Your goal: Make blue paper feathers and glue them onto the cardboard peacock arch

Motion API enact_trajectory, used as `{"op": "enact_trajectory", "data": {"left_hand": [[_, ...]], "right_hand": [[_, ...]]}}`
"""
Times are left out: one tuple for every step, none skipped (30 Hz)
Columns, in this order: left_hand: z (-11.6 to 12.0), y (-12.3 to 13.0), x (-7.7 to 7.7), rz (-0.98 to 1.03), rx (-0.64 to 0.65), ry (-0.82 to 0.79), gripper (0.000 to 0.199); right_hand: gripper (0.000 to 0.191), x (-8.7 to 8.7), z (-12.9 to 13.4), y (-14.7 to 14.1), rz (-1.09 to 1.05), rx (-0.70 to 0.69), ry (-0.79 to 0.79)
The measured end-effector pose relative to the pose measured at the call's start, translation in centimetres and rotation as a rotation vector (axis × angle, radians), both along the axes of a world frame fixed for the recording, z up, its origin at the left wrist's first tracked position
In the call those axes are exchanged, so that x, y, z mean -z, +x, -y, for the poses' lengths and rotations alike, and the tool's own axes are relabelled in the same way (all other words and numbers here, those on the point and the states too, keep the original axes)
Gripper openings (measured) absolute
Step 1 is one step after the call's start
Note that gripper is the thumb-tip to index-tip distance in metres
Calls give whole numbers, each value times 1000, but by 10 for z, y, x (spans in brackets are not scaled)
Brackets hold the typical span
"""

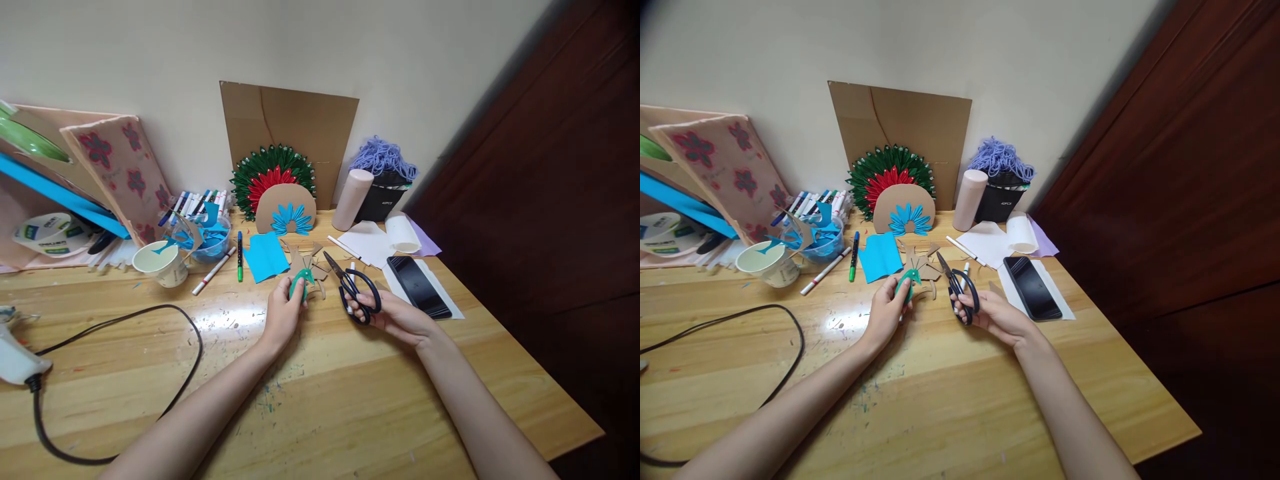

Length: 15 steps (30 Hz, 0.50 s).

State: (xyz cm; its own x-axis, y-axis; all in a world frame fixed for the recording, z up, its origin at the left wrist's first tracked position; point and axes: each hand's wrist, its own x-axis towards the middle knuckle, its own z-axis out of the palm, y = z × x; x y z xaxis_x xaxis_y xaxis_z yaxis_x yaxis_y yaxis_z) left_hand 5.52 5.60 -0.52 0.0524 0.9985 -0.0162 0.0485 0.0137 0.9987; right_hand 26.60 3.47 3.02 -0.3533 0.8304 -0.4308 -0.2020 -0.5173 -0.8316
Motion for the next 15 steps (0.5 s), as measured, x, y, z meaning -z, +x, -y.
{"op": "enact_trajectory", "data": {"left_hand": [[0, 0, 0, 1, -2, 4, 27], [0, 0, 0, 3, -5, 7, 27], [0, 0, 1, 3, -9, 8, 27], [0, 0, 1, 5, -11, 8, 27], [0, 0, 0, 8, -14, 6, 27], [0, 0, 0, 11, -18, 3, 27], [0, 0, -2, 13, -25, -2, 26], [-1, 0, -3, 14, -35, -6, 25], [-1, 0, -6, 11, -47, -4, 25], [-1, -1, -9, 3, -57, 6, 24], [-2, -1, -13, -6, -61, 24, 24], [-2, -2, -17, -13, -56, 45, 25], [-2, -2, -21, -13, -46, 69, 25], [-3, -3, -26, -8, -35, 90, 25], [-3, -4, -30, -2, -23, 105, 26]], "right_hand": [[27, 3, -1, 0, -16, 6, 2], [27, 5, -1, 0, -24, 14, 13], [28, 6, -1, -1, -26, 23, 31], [28, 6, -1, -1, -26, 30, 53], [29, 6, -1, -3, -25, 33, 80], [29, 6, -1, -5, -24, 32, 114], [29, 6, 0, -7, -30, 30, 153], [29, 5, 1, -10, -47, 29, 193], [29, 6, 2, -14, -71, 27, 228], [31, 6, 4, -17, -102, 24, 255], [36, 7, 6, -21, -135, 21, 272], [43, 8, 7, -25, -164, 11, 276], [52, 9, 9, -28, -185, -7, 265], [61, 10, 11, -32, -198, -33, 247], [68, 10, 13, -35, -201, -54, 229]]}}
